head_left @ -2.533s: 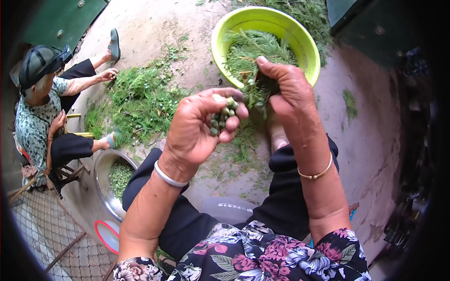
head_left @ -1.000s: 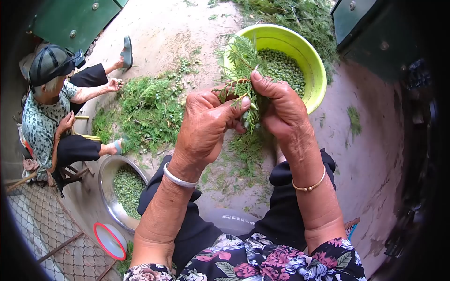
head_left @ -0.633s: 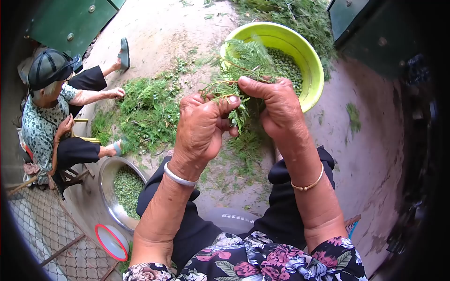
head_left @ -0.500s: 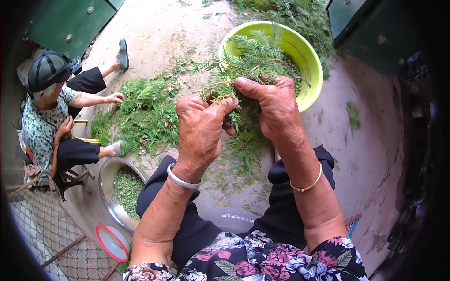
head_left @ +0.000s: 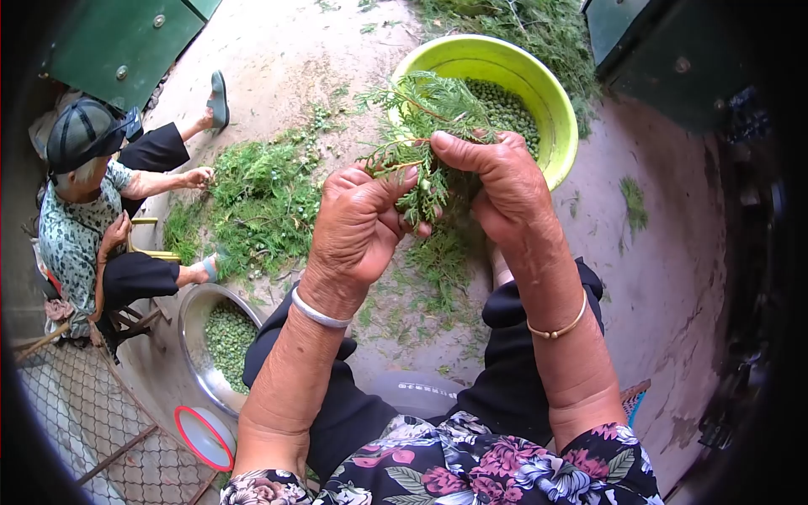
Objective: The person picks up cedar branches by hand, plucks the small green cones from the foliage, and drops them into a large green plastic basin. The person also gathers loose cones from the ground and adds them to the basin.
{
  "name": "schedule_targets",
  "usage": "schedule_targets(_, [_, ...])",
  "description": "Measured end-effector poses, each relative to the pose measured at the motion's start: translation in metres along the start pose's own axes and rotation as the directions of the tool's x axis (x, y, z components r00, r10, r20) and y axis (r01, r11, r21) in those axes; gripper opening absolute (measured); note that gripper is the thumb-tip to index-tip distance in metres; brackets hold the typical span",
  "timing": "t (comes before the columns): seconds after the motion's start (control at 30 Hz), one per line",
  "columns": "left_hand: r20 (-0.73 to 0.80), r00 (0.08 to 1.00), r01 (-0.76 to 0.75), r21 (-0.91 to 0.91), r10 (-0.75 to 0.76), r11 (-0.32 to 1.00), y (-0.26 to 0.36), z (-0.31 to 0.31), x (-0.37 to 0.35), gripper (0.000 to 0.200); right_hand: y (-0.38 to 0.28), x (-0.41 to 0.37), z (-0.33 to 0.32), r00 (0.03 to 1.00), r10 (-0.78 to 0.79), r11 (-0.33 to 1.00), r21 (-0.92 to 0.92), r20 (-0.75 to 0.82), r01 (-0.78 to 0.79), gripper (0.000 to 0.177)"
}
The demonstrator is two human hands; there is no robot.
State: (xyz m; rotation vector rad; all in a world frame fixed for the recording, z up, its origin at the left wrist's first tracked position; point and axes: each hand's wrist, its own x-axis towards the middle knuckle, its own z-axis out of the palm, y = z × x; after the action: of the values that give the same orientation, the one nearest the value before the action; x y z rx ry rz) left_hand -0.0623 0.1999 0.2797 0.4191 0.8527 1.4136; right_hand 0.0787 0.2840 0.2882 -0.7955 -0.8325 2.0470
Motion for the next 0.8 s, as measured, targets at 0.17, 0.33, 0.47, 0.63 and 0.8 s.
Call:
schedule_targets(0.17, [0.001, 0.994, 0.106, -0.074, -0.107, 0.992, 0.003, -0.002, -0.002, 0.019, 0.002, -0.001, 0.003, 0.999, 0.004, 0.999, -0.051, 0.041, -0.002, 0.02])
schedule_targets(0.33, [-0.087, 0.993, 0.062, -0.152, -0.075, 0.987, 0.003, -0.001, -0.006, 0.007, 0.004, -0.003, 0.014, 0.996, -0.066, 0.997, -0.025, 0.062, 0.068, 0.013])
schedule_targets(0.47, [-0.155, 0.986, -0.058, 0.068, 0.068, 0.996, -0.001, 0.001, -0.006, 0.004, 0.01, -0.003, 0.01, 0.983, -0.146, 0.981, -0.112, 0.115, 0.159, 0.01])
schedule_targets(0.63, [-0.334, 0.889, -0.231, 0.259, 0.312, 0.938, -0.013, -0.005, -0.002, 0.005, 0.014, -0.004, 0.012, 0.961, -0.273, 0.851, -0.455, 0.04, 0.261, 0.017])
schedule_targets(0.8, [-0.214, 0.974, -0.085, -0.016, 0.079, 0.996, -0.001, -0.008, -0.001, 0.004, 0.007, -0.004, 0.013, 0.991, -0.126, 0.974, -0.181, 0.045, 0.133, 0.014])
